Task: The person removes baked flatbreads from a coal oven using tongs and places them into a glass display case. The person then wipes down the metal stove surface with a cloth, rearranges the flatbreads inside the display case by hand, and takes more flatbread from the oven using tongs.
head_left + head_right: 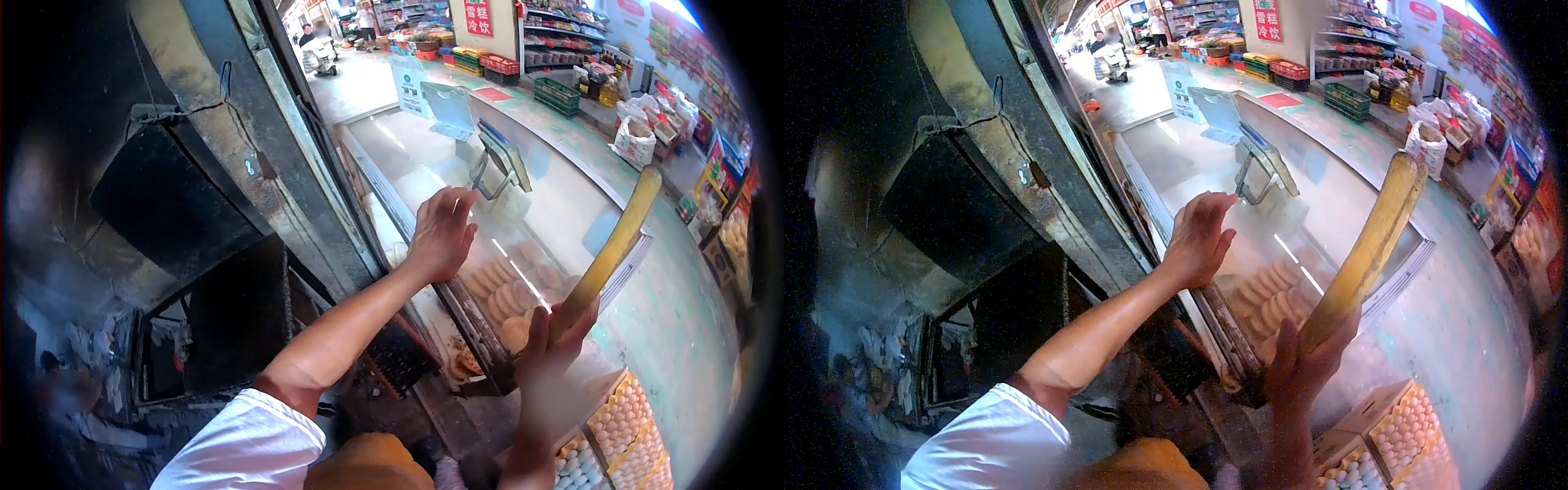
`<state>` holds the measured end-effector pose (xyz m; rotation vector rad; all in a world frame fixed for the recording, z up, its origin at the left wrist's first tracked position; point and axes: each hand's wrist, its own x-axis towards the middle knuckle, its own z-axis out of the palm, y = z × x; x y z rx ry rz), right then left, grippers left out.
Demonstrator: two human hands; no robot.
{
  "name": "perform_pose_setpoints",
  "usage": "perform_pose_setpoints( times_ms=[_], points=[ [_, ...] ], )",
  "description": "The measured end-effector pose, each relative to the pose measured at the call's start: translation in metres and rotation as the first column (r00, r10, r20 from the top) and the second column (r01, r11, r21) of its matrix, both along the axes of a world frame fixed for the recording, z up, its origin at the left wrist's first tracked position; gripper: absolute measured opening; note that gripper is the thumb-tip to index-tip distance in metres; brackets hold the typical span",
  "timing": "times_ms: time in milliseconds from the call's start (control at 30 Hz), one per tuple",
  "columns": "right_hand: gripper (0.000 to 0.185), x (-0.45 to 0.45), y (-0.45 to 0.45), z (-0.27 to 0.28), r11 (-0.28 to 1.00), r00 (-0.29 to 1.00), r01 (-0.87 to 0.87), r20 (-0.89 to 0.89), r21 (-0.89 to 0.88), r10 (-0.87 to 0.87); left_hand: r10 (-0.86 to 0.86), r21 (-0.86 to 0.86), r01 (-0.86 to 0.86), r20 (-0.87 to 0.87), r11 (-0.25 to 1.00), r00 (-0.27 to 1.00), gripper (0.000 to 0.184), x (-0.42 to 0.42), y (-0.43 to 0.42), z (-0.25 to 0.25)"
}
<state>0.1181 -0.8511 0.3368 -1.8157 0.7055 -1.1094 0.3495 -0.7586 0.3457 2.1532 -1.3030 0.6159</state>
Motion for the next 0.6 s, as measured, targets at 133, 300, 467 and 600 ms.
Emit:
perform_pose_setpoints(
  times_ms=[133, 300, 467, 600],
  points=[
    [0.079, -0.001, 0.001, -0.001, 1.000, 1.000, 0.011, -0.011, 0.000, -0.011, -0.008, -0.012, 0.008, 0.018, 1.000, 1.000, 0.059, 0.000, 0.001, -0.003],
    [0.076, 0.001, -0.002, -0.007, 0.999, 1.000, 0.016, 0.020, 0.050, -0.017, 0.023, 0.040, -0.020, -0.079, 0.999, 0.997, 0.057, -0.006, -0.002, 0.005],
    [0.075, -0.004, -0.004, -0.010, 1.000, 1.000, 0.015, 0.006, -0.016, -0.015, 0.061, 0.087, -0.057, -0.044, 0.995, 0.997, 0.054, -0.012, -0.004, 0.012],
    [0.079, -0.005, -0.005, -0.008, 1.000, 1.000, -0.017, -0.014, 0.003, 0.017, 0.067, 0.080, -0.064, -0.043, 0.995, 0.997, 0.052, -0.012, -0.005, 0.013]
  ],
)
